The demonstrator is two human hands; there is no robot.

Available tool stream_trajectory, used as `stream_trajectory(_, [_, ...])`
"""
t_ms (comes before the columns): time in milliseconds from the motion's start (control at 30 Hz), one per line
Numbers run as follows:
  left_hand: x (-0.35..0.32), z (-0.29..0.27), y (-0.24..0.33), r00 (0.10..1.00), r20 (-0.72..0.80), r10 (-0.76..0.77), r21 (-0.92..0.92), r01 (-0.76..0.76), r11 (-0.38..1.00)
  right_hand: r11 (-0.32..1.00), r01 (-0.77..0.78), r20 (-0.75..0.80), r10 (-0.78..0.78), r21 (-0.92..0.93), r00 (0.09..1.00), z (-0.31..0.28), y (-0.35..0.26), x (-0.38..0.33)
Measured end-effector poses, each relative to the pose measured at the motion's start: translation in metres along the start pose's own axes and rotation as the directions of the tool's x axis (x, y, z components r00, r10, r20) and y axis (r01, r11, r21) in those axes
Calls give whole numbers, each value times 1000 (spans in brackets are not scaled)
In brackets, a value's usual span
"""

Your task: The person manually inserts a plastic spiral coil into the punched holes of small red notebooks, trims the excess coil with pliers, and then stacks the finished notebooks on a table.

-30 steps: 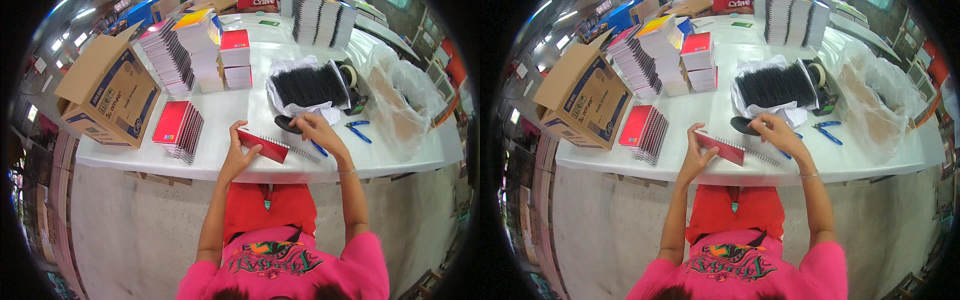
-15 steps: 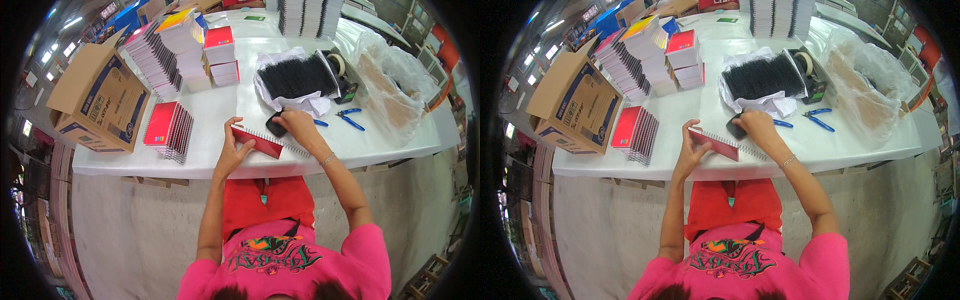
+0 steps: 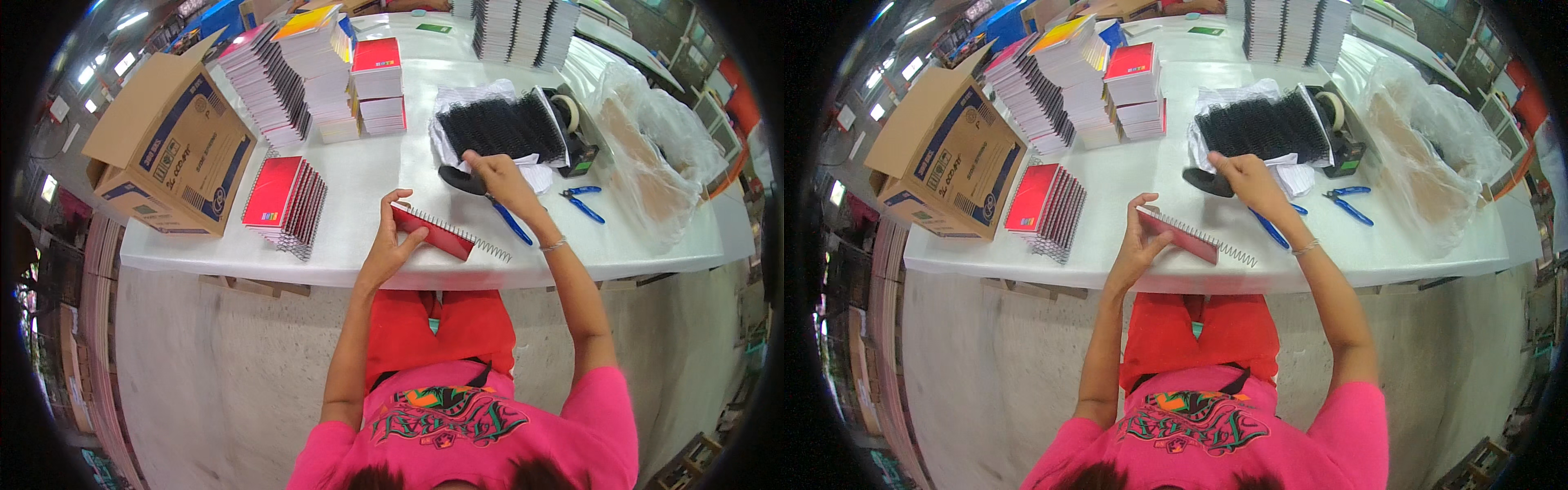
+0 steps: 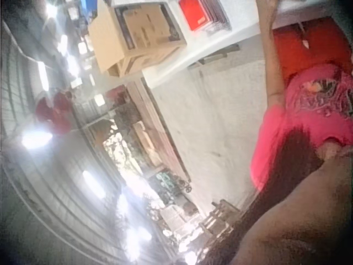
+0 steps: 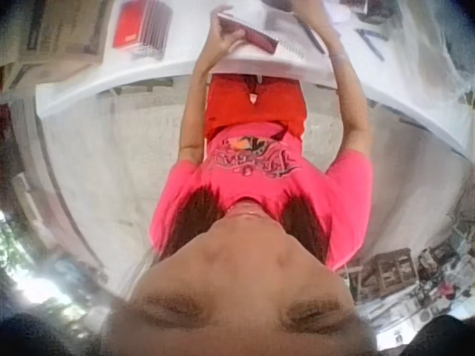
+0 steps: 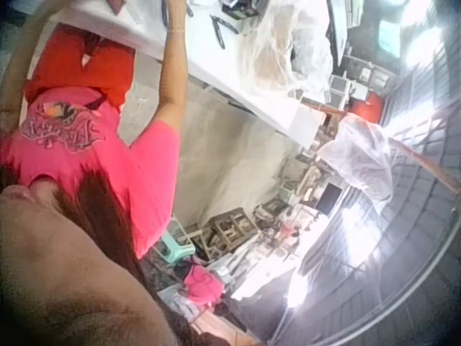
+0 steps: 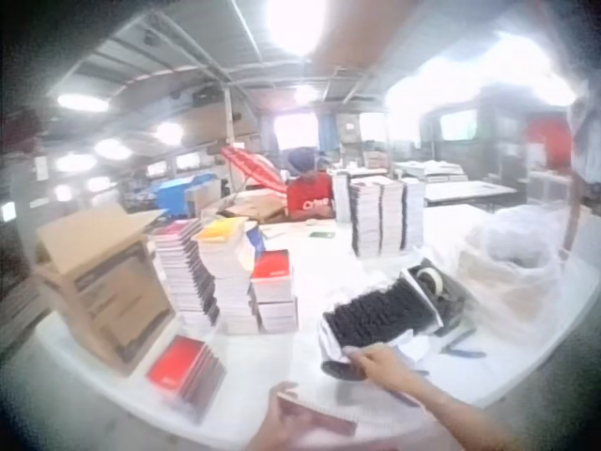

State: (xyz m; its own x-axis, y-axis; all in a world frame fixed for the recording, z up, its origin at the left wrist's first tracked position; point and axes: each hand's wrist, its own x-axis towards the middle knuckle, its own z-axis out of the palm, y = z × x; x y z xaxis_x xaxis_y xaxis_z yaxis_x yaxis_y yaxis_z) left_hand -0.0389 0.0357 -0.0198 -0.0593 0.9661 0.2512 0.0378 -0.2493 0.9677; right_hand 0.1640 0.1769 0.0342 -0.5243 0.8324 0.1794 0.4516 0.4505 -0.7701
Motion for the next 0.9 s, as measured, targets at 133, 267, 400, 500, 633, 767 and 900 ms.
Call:
stream_trajectory(133, [-2,-11,-12,1000,20,-15,-46,16,999,960,256,248,-221,-117,943,21,-20,0])
stream_trajectory(267, [5,-2,-6,999,47,3,-40,-1,999,959,137,-3,-142,-249,990,17,18,10])
stream_trajectory(400, [1,-5,-13,999,10,38,9,-38,999,793,-200,152,137,576,979,0,-25,5])
stream_trajectory(500, [5,0,-9,1000,17,8,-42,-7,999,854,368,104,-355,-368,929,28,-1,3])
stream_trajectory(633, [4,5,-4,999,20,-50,-100,51,994,979,123,-17,-127,-162,992,20,15,4])
stream_trajectory(767, [3,6,-15,990,-138,42,15,-40,999,981,181,28,-183,67,983,12,1,-9])
stream_trajectory(900, [-3,20,-15,951,-289,108,113,-78,991,928,347,-202,-369,-140,907,9,24,-34])
